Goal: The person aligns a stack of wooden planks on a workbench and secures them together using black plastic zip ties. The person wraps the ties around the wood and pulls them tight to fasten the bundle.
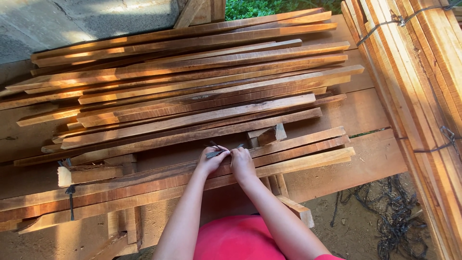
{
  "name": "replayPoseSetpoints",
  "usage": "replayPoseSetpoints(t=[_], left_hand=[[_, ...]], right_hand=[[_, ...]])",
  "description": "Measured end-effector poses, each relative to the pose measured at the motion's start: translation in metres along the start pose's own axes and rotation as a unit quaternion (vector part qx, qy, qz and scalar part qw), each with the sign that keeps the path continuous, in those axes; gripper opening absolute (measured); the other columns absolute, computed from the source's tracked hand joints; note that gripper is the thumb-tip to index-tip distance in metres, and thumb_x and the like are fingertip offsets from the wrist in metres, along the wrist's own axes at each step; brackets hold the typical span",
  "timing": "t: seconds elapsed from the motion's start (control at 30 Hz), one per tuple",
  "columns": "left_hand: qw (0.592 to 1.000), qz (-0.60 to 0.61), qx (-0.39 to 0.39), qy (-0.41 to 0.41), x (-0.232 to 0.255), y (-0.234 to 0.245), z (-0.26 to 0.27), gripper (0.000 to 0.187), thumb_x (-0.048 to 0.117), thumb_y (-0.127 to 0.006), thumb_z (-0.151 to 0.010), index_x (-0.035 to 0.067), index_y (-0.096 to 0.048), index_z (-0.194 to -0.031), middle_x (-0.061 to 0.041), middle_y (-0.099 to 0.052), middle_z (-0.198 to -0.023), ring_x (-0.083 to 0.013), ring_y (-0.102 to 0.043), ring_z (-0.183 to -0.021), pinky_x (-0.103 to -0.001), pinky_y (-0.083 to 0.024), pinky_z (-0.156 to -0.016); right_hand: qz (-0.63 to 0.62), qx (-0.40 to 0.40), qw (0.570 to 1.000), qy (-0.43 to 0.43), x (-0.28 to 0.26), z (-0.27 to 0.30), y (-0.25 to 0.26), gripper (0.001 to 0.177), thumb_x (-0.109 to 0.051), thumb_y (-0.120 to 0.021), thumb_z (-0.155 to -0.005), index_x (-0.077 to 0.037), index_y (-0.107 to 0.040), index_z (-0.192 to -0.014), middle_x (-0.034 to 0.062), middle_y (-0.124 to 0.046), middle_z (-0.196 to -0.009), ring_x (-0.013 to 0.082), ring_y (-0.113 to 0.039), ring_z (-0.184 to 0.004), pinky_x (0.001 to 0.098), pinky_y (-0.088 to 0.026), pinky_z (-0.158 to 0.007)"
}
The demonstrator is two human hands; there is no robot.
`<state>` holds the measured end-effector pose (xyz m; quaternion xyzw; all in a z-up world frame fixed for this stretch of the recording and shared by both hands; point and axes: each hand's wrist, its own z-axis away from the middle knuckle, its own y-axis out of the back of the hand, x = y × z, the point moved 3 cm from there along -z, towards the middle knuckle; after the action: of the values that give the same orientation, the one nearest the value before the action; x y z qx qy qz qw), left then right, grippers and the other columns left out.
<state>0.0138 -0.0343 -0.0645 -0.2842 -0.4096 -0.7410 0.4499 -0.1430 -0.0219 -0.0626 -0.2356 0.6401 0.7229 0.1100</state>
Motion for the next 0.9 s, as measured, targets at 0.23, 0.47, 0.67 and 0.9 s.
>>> replayPoseSetpoints(t=[0.23, 0.47, 0.67, 0.9], left_hand=[[0.997, 0.049, 0.044, -0.048, -0.017, -0.009, -0.011, 0.017, 0.029, -0.077, -0.084, 0.017, -0.084, -0.093, -0.011, -0.079, -0.091, -0.0307, -0.074, -0.099, -0.043, -0.056, -0.084], [1.0, 0.02, 0.016, -0.002, -0.027, -0.01, -0.021, 0.02, 0.034, -0.077, -0.085, 0.018, -0.083, -0.095, -0.006, -0.08, -0.092, -0.028, -0.074, -0.099, -0.038, -0.057, -0.083], [1.0, 0.021, -0.008, 0.006, -0.019, -0.005, -0.017, 0.025, 0.038, -0.076, -0.086, 0.018, -0.083, -0.099, -0.007, -0.08, -0.099, -0.0288, -0.073, -0.104, -0.038, -0.056, -0.086], [0.999, 0.031, -0.007, 0.011, -0.022, -0.007, -0.018, 0.026, 0.039, -0.077, -0.086, 0.019, -0.084, -0.1, -0.005, -0.08, -0.097, -0.0254, -0.074, -0.103, -0.035, -0.056, -0.085]], right_hand=[[-0.07, -0.199, 0.957, -0.2, 0.026, -0.024, -0.015, 0.025, -0.036, -0.063, -0.09, -0.019, -0.081, -0.095, 0.0123, -0.077, -0.09, 0.0365, -0.073, -0.102, 0.0495, -0.059, -0.081], [-0.137, -0.289, 0.913, -0.255, 0.011, -0.028, 0.003, 0.032, -0.042, -0.064, -0.084, -0.015, -0.082, -0.087, 0.0143, -0.078, -0.092, 0.0368, -0.072, -0.107, 0.0466, -0.056, -0.09], [-0.132, -0.296, 0.916, -0.237, -0.01, -0.021, 0.031, 0.04, -0.048, -0.071, -0.077, -0.01, -0.08, -0.086, 0.0224, -0.076, -0.103, 0.0422, -0.067, -0.115, 0.0486, -0.053, -0.096], [-0.132, -0.217, 0.932, -0.257, 0.001, -0.006, 0.015, 0.025, -0.043, -0.078, -0.076, -0.021, -0.083, -0.087, 0.011, -0.078, -0.093, 0.0337, -0.071, -0.108, 0.0436, -0.058, -0.086]])
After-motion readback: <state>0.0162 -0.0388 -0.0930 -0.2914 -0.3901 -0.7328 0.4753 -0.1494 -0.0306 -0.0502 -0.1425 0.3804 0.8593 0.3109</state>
